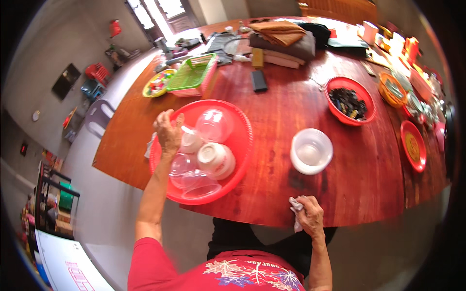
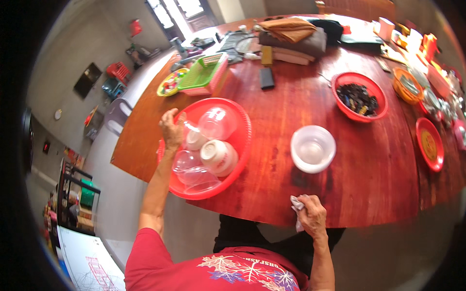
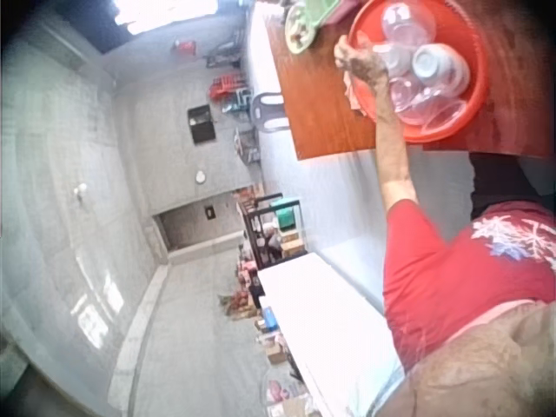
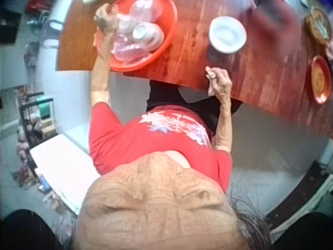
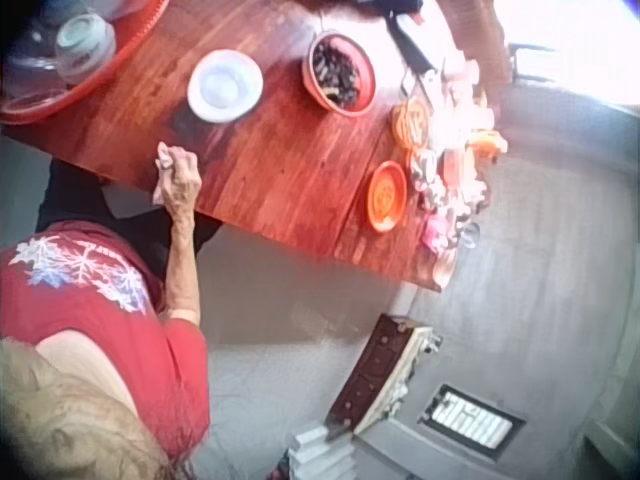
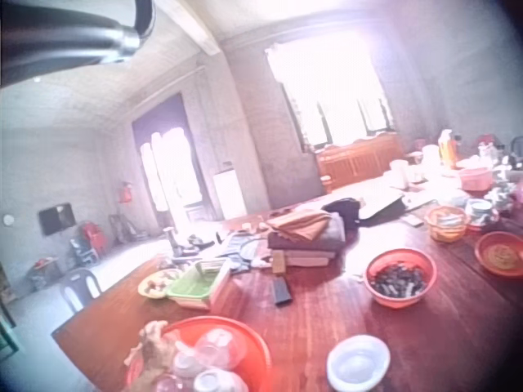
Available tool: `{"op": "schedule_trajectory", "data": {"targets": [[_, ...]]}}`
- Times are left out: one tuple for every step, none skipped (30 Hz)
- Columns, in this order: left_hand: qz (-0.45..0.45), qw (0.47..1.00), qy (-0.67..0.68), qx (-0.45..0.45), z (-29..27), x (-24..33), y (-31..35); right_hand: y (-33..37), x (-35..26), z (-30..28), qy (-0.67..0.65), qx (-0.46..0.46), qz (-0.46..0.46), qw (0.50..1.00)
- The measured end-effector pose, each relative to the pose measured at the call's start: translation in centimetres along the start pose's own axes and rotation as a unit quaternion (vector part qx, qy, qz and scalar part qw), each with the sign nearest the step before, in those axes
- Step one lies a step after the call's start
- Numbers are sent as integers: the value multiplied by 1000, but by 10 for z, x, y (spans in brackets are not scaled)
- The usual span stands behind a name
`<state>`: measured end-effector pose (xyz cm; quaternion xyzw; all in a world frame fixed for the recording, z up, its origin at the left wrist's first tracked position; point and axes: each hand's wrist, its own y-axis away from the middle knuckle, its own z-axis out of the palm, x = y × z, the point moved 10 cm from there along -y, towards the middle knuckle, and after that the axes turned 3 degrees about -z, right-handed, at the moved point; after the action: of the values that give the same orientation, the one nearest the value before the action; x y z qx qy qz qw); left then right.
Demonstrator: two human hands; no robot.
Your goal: The person wipes several clear plastic cups with a white cloth, handling them one at a time. After wiping each cup, the person places it into a red plastic basket on the table. The task continues with multiple cups throughout the clip.
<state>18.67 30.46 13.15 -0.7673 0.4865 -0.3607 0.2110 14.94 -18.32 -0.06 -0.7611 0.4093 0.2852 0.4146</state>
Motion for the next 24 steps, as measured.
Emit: {"op": "schedule_trajectory", "data": {"targets": [[30, 999, 31, 15, -15, 34, 1, 3, 5, -1, 1, 3, 3, 1000], [71, 996, 51, 1, -23, 71, 6, 3, 6, -1, 6, 2, -4, 1000], [110, 991, 74, -12, -29, 112, 16, 4, 6, -2, 12, 0, -10, 1000], [151, 984, 91, -22, -38, 152, 26, 5, 7, -3, 16, 4, -9, 1000], [187, 972, 132, -42, -42, 189, 39, 6, 8, -3, 18, 7, -12, 1000], [244, 951, 175, -78, -40, 222, 54, 9, 14, -2, 18, 8, 4, 1000], [284, 938, 169, -108, -34, 253, 71, 9, 14, -2, 18, 11, 2, 1000], [329, 918, 168, -145, -22, 276, 89, 9, 14, -2, 17, 14, -2, 1000], [356, 902, 173, -175, -12, 300, 109, 10, 13, -3, 18, 17, -3, 1000], [358, 893, 169, -212, 7, 312, 127, 9, 11, -4, 12, 22, -7, 1000], [366, 888, 169, -220, 23, 323, 143, 8, 9, -3, 17, 24, -13, 999], [373, 882, 164, -238, 33, 332, 155, 7, 7, -3, 20, 26, -21, 999], [380, 873, 163, -258, 45, 340, 166, 8, 8, -2, 25, 29, -26, 999], [385, 871, 159, -261, 54, 345, 173, 8, 8, -2, 30, 29, -26, 999], [391, 868, 153, -266, 63, 349, 179, 9, 9, -2, 28, 31, -27, 999], [396, 865, 146, -270, 69, 352, 184, 9, 9, -2, 27, 33, -29, 999], [397, 858, 140, -294, 77, 351, 189, 9, 9, -2, 25, 34, -31, 999], [399, 849, 133, -319, 85, 350, 193, 10, 11, -1, 23, 31, -26, 999], [400, 840, 125, -344, 92, 349, 198, 10, 11, -2, 24, 33, -26, 999], [401, 856, 147, -292, 85, 350, 194, 10, 9, -4, 25, 34, -27, 999], [389, 856, 161, -300, 86, 349, 193, 10, 7, -5, 26, 35, -27, 999], [377, 856, 174, -308, 85, 348, 191, 11, 8, -5, 28, 38, -27, 999], [364, 856, 187, -316, 85, 347, 189, 11, 9, -6, 30, 41, -27, 998], [355, 857, 195, -318, 84, 347, 187, 12, 10, -6, 32, 44, -27, 998]]}}
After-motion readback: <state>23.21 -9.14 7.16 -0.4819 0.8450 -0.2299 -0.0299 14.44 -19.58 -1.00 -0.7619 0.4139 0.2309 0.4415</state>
